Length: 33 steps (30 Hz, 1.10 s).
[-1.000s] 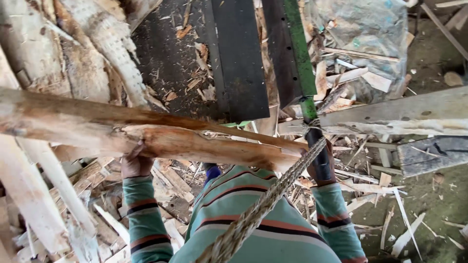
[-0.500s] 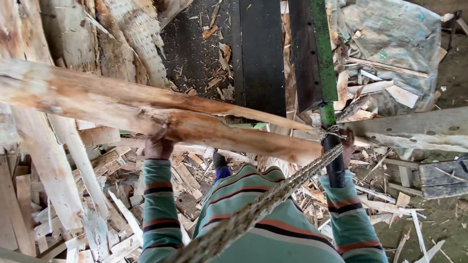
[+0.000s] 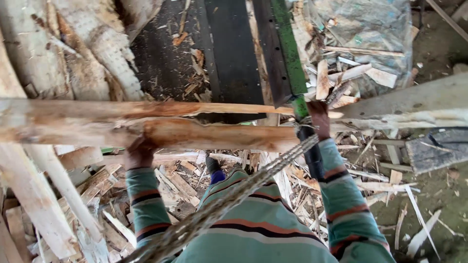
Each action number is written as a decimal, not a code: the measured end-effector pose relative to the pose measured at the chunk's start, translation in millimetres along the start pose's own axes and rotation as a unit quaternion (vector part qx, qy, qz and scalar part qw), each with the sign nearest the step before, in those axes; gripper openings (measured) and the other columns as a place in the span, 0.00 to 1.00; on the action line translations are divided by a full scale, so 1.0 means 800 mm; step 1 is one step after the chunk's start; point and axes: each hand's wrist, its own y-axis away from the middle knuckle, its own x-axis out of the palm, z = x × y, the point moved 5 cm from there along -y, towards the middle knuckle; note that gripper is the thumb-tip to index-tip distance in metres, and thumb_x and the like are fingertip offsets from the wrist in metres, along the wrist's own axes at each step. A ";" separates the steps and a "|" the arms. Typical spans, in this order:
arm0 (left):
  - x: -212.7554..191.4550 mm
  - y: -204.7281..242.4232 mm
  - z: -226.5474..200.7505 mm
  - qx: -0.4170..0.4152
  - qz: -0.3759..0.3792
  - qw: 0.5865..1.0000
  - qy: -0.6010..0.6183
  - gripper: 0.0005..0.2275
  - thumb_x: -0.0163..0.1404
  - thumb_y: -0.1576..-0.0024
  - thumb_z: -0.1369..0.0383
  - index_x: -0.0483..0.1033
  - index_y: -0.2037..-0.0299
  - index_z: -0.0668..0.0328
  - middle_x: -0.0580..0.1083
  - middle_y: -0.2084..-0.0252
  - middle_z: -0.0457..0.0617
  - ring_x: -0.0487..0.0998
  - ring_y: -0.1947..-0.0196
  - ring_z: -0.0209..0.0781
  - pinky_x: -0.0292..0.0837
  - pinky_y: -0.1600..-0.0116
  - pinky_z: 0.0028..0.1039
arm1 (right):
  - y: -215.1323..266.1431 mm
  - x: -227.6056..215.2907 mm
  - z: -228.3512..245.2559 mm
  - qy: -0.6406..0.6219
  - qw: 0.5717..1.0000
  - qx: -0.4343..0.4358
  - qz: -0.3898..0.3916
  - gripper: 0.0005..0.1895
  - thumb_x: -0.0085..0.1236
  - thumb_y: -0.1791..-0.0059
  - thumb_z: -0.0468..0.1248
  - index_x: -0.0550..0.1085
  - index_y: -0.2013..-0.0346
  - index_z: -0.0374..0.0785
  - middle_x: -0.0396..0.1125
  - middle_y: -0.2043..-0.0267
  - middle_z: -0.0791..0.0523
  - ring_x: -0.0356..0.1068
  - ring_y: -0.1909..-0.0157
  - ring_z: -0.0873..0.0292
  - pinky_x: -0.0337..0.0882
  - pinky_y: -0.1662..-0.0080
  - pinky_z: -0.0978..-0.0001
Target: Feeding and sorting wood veneer sheets into a mechanical clipping machine.
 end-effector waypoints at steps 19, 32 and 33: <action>0.009 -0.008 0.036 0.001 -0.067 0.997 0.031 0.09 0.49 0.31 0.68 0.80 0.47 0.61 0.81 0.59 0.50 0.82 0.60 0.47 0.76 0.55 0.39 | 0.119 0.128 -0.078 -0.517 0.847 0.119 -0.038 0.25 0.41 0.41 0.42 0.62 0.30 0.35 0.62 0.30 0.46 0.63 0.29 0.49 0.60 0.27 0.56; 0.006 -0.004 0.023 -0.034 -0.052 0.996 0.069 0.10 0.47 0.31 0.69 0.79 0.46 0.62 0.81 0.52 0.52 0.83 0.52 0.49 0.79 0.45 0.48 | 0.190 0.084 -0.003 -0.015 0.994 -0.107 -0.030 0.28 0.58 0.54 0.45 0.70 0.40 0.41 0.61 0.33 0.53 0.53 0.27 0.45 0.47 0.26 0.46; 0.010 -0.002 0.022 -0.036 -0.039 0.995 0.082 0.10 0.47 0.30 0.70 0.79 0.45 0.63 0.81 0.52 0.53 0.83 0.52 0.50 0.79 0.46 0.47 | 0.183 0.046 0.018 -0.015 0.994 -0.105 -0.020 0.27 0.58 0.54 0.44 0.70 0.42 0.42 0.62 0.34 0.53 0.55 0.28 0.47 0.49 0.26 0.48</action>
